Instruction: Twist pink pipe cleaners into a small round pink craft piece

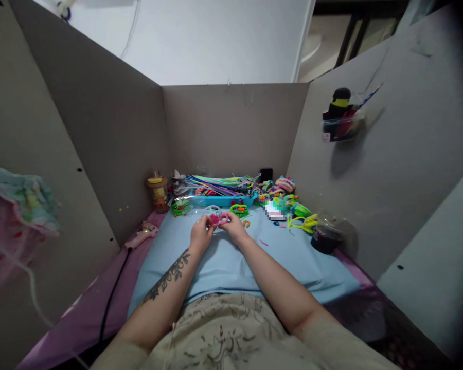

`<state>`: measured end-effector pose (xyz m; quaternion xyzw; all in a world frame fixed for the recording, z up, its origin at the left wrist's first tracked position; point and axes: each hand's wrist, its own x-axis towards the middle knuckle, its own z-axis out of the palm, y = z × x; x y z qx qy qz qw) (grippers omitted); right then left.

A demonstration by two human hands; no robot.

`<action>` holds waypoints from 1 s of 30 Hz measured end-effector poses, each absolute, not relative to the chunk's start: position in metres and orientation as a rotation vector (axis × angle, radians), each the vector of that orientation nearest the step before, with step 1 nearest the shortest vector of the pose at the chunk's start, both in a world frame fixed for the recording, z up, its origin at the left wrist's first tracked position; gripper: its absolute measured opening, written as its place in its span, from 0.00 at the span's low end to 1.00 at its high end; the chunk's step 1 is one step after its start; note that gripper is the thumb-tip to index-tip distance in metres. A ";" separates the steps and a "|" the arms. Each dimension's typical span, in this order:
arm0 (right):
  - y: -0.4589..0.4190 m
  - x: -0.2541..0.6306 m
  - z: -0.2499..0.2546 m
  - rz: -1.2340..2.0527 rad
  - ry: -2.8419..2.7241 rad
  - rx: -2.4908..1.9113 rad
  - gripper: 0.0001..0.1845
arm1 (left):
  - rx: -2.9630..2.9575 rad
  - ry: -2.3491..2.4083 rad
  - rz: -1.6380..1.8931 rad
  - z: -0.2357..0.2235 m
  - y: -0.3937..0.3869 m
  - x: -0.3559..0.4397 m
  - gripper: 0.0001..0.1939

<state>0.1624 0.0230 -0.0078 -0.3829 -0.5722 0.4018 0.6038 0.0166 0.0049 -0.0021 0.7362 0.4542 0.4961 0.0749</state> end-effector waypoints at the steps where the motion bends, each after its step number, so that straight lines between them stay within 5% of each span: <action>1: 0.023 0.162 -0.008 0.921 -1.333 -0.884 0.13 | 2.204 1.358 1.485 -0.003 0.005 0.017 0.04; 16: 0.024 0.160 -0.008 0.868 -1.282 -0.953 0.20 | 2.004 1.332 1.609 0.000 0.007 0.016 0.07; 30: 0.010 0.152 -0.004 1.170 -1.494 -0.840 0.14 | 1.818 1.403 1.801 0.005 0.008 0.012 0.09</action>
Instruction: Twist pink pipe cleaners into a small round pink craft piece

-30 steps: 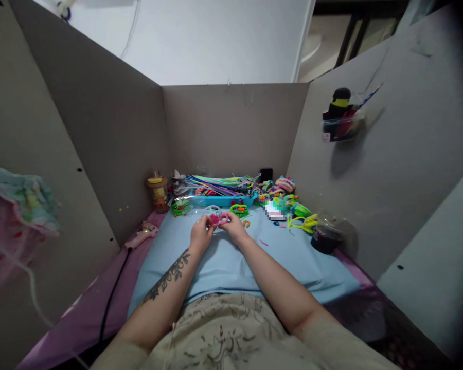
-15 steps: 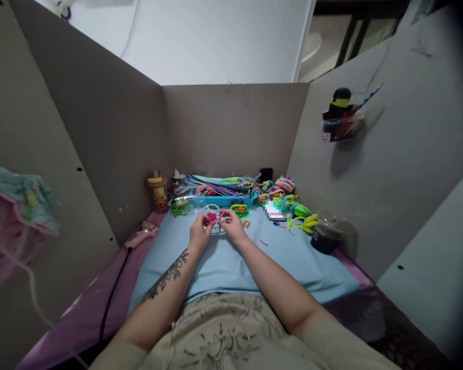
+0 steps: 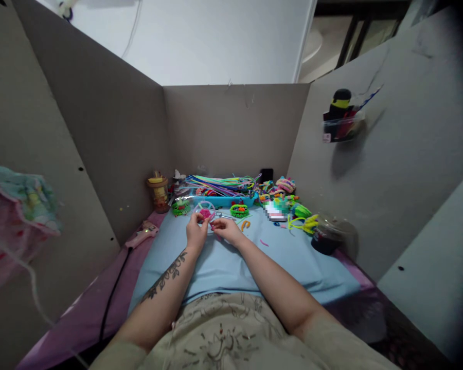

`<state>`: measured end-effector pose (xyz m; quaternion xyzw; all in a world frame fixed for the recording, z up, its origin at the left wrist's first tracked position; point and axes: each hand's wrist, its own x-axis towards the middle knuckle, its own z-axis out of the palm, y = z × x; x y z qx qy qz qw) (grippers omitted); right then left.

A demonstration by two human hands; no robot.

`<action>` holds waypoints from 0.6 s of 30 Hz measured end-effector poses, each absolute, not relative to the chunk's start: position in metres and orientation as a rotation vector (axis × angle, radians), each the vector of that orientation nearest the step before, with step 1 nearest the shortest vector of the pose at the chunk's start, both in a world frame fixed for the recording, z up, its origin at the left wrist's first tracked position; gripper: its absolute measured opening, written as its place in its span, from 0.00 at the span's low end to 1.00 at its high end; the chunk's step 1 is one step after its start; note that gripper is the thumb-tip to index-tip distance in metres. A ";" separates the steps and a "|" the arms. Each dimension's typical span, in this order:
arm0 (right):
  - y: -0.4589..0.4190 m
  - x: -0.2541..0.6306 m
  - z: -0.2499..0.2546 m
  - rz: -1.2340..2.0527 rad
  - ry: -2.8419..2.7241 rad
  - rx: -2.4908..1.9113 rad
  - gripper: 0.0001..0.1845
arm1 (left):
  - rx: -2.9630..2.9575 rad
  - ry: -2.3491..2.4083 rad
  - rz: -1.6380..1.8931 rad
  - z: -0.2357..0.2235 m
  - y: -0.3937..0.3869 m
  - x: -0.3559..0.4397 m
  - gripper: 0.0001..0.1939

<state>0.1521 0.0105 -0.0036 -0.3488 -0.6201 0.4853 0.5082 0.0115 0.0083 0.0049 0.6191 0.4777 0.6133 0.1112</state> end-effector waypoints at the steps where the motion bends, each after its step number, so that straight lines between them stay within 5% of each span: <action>1: 0.010 0.152 -0.004 1.187 -1.509 -0.843 0.14 | 1.795 1.410 1.811 0.005 0.009 0.011 0.09; 10: 0.010 0.152 -0.006 1.239 -1.643 -0.817 0.17 | 1.649 1.489 1.876 0.005 0.014 0.008 0.10; 18: 0.008 0.159 0.005 0.715 -1.516 -0.939 0.08 | 1.786 1.283 1.732 0.005 0.010 0.014 0.10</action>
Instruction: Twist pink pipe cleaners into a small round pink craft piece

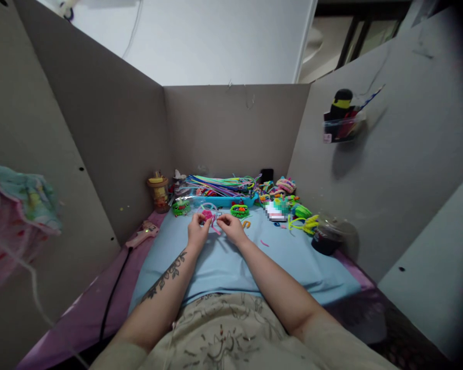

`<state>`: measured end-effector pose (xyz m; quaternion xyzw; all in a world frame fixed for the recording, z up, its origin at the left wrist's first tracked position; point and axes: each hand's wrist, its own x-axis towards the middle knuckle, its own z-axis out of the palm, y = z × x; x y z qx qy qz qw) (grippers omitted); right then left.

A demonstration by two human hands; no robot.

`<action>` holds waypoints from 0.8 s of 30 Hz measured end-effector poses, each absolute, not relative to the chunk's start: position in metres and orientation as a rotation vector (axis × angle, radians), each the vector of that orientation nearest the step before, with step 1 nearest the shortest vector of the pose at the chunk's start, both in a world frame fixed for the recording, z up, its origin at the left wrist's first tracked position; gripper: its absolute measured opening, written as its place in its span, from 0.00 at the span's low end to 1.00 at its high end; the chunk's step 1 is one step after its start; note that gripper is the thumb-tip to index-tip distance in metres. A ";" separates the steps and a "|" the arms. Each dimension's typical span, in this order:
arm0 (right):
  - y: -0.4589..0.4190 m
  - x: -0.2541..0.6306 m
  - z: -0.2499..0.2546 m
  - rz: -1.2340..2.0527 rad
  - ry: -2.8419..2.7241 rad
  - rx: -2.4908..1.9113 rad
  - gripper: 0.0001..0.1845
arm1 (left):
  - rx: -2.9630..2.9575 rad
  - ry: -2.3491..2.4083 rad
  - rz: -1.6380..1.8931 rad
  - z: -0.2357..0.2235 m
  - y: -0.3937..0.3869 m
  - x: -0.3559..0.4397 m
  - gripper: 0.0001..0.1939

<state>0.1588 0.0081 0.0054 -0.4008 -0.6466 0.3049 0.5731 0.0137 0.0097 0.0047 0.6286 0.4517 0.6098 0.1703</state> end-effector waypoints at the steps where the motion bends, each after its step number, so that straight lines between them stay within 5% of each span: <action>1: 0.007 0.159 0.006 0.660 -1.505 -0.953 0.07 | 1.800 1.259 1.709 0.005 0.009 0.015 0.10; 24: 0.007 0.163 0.007 0.095 -1.586 -0.964 0.04 | 1.795 1.022 1.603 0.004 0.007 0.019 0.10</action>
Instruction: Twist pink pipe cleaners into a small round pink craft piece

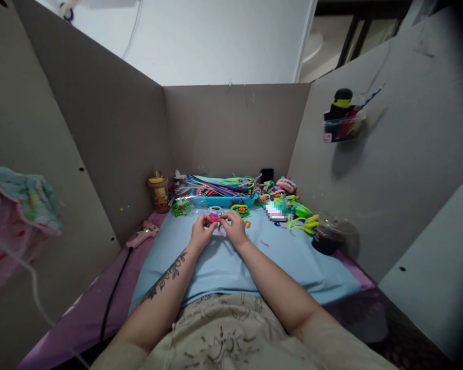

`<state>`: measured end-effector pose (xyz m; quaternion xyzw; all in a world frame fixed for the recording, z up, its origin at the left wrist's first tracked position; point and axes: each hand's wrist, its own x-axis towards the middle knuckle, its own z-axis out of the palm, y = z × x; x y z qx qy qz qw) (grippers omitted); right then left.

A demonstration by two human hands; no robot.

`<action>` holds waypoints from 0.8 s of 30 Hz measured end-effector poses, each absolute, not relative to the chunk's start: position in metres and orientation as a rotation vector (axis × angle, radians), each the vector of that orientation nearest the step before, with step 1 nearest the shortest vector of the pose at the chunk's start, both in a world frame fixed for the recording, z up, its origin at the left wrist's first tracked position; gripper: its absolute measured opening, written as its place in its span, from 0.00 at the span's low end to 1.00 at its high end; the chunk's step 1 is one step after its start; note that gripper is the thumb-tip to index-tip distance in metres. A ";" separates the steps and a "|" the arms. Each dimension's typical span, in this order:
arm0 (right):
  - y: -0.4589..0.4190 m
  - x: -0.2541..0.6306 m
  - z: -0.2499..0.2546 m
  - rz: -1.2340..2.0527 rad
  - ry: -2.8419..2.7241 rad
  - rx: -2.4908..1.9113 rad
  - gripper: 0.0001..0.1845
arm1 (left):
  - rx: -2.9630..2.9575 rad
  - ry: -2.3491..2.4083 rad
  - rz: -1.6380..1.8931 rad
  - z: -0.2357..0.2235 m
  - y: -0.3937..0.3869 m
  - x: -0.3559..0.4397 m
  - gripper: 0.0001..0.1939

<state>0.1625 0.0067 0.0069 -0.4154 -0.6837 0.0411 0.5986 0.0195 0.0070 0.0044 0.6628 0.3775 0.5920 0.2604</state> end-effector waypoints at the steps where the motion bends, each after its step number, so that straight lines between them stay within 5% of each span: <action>1: 0.006 0.163 0.007 0.086 -1.598 -0.959 0.04 | 1.790 1.026 1.602 0.005 0.007 0.020 0.10; 24: 0.013 0.162 0.001 0.333 -1.585 -0.984 0.05 | 1.973 1.141 1.579 -0.002 0.009 0.017 0.06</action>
